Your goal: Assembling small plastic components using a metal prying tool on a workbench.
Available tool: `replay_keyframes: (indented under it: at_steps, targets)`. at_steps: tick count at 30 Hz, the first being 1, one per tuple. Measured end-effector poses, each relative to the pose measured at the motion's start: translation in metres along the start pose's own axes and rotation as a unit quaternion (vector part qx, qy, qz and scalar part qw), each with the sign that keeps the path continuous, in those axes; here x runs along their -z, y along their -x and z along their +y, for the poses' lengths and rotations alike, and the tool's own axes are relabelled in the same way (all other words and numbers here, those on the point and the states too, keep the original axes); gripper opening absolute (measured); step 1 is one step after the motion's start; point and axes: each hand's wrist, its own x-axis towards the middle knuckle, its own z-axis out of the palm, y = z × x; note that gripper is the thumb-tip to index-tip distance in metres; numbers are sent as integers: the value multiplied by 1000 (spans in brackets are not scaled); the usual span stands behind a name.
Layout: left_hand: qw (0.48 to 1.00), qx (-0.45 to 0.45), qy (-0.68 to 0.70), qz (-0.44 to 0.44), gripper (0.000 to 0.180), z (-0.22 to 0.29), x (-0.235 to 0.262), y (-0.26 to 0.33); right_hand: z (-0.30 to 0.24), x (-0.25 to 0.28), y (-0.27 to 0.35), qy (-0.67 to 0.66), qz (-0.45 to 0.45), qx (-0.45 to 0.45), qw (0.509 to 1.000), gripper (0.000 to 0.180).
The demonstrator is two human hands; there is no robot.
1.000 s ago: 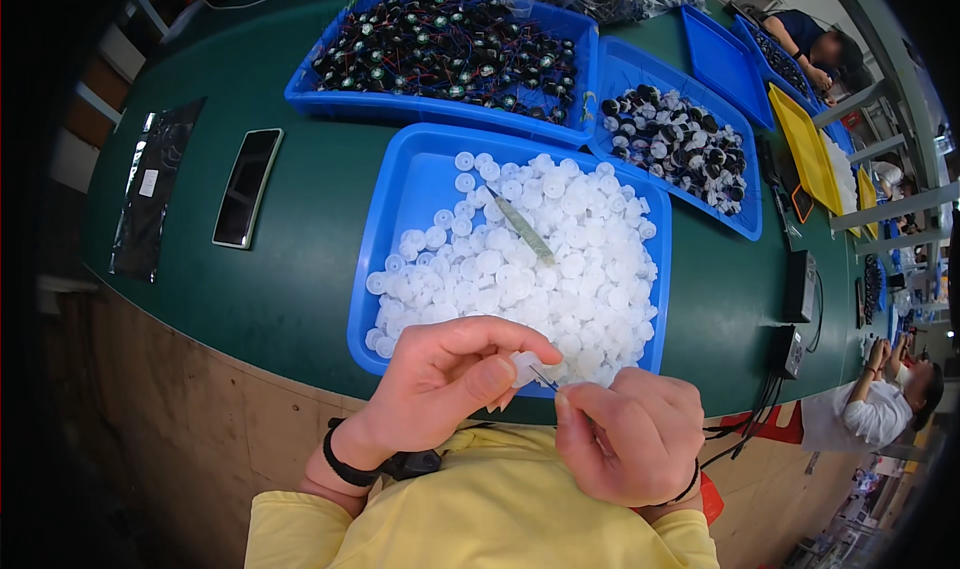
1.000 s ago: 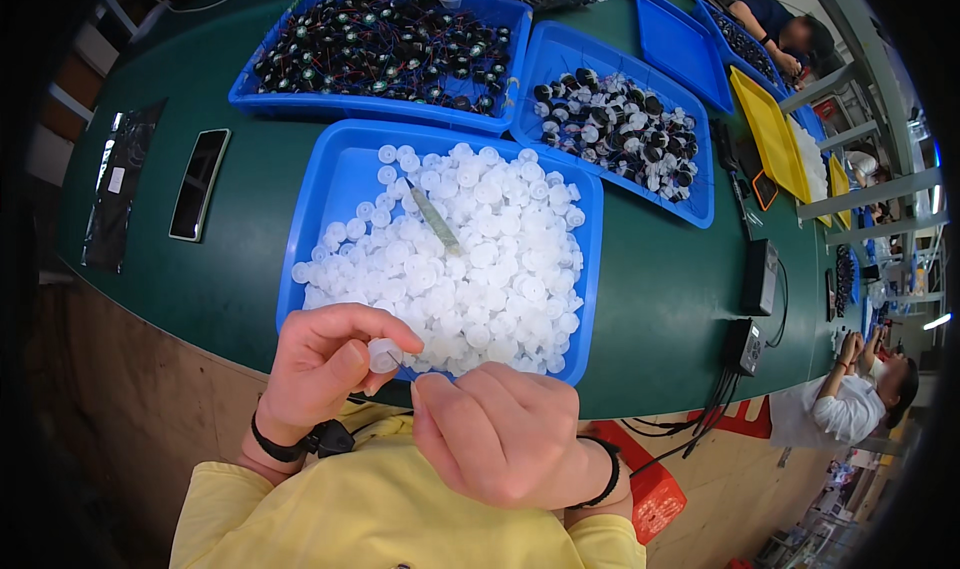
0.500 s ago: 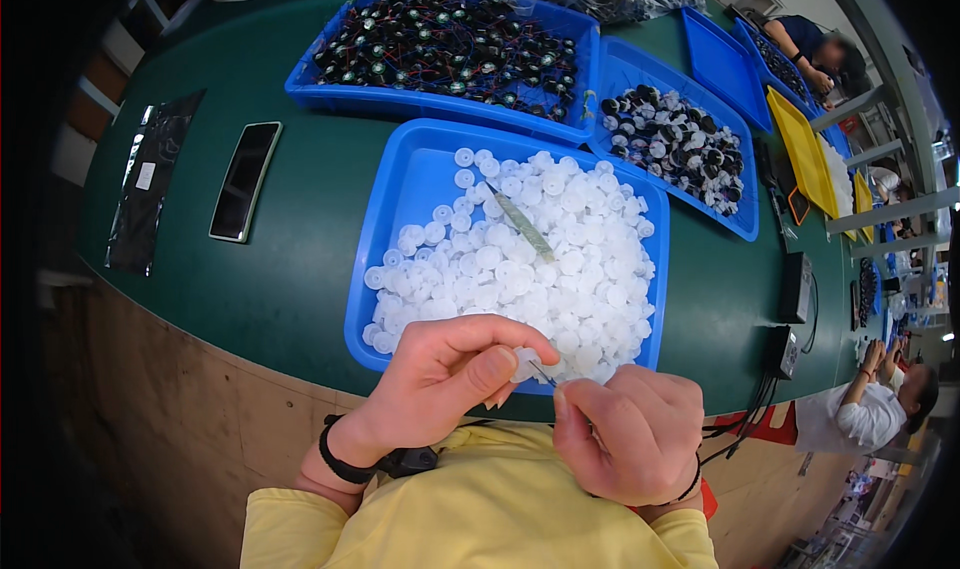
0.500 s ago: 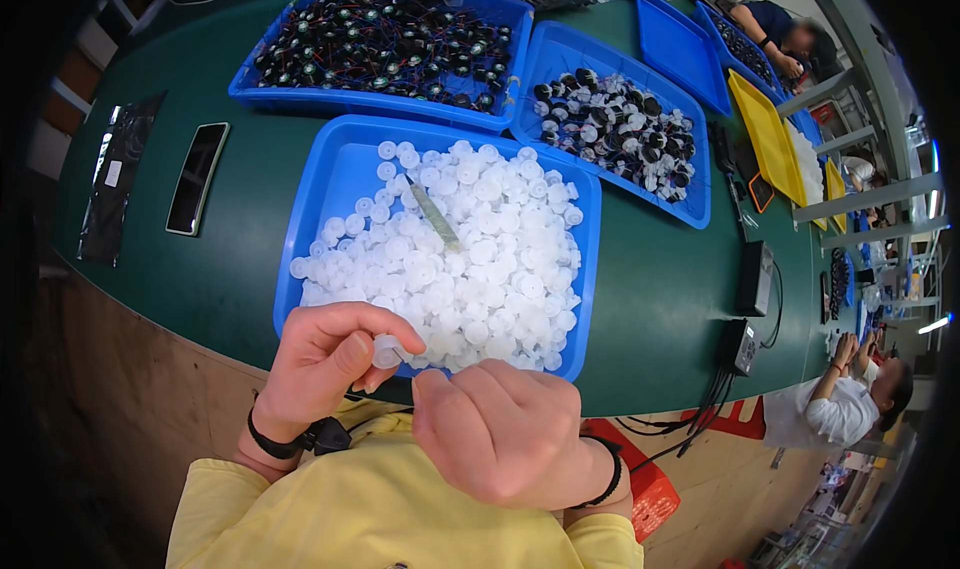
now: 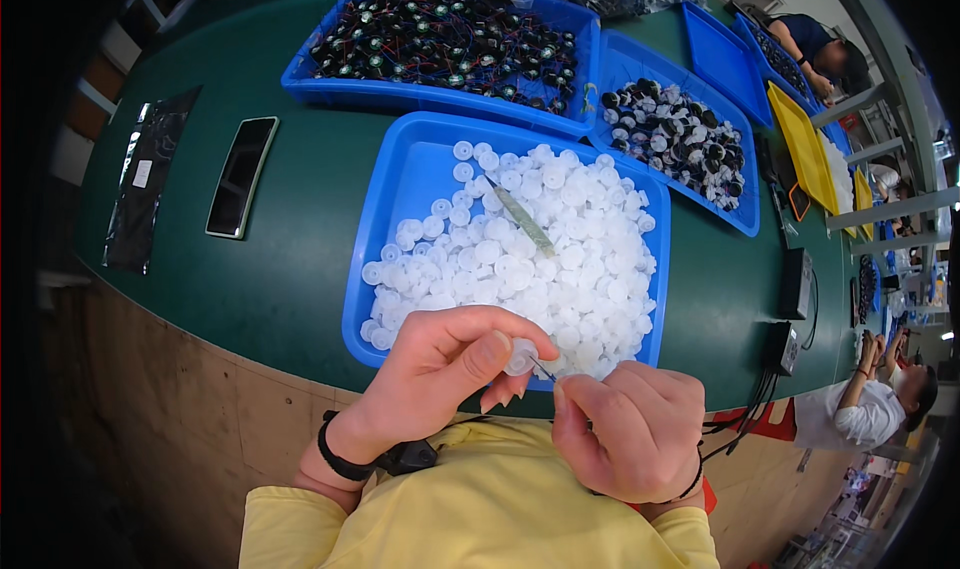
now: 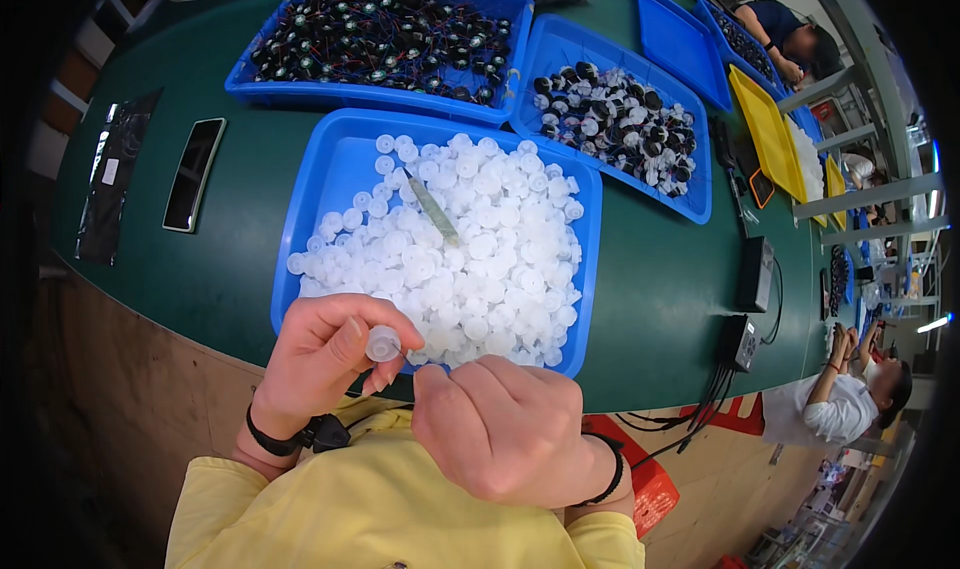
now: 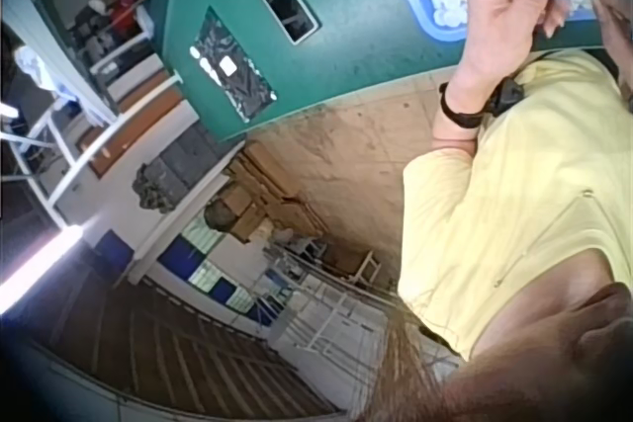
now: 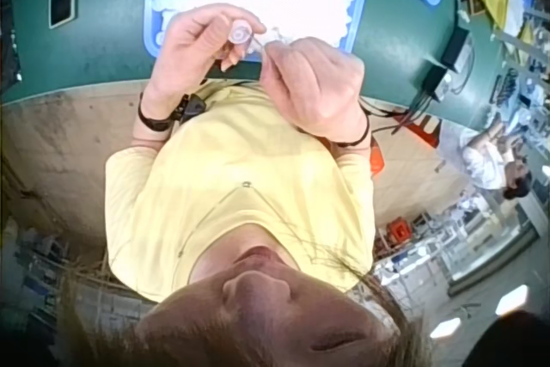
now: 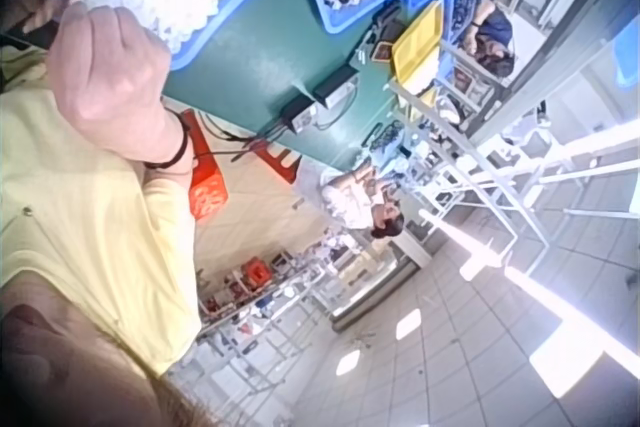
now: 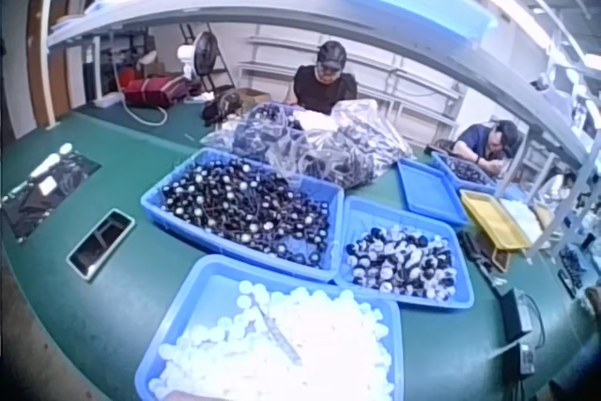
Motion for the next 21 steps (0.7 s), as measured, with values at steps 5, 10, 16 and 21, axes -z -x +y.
replay_keyframes:
  at_steps: [5, 10, 16, 21]
  targets:
    - [999, -5, -34, 8, 27, 0, 0, -1, 0, -2, -1, -5, 22, 0, 1000, 18]
    - [996, -43, 26, 73, 40, 1, 6, 1, 10, 7, -4, -137, 63, -100, 984, 22]
    - [977, -104, 97, 156, 32, 0, 40, 3, 53, -33, -46, -138, 6, -143, 980, 12]
    - [974, -101, 85, 183, 30, 0, 49, 9, 88, -83, -79, 118, -273, -154, 942, 18]
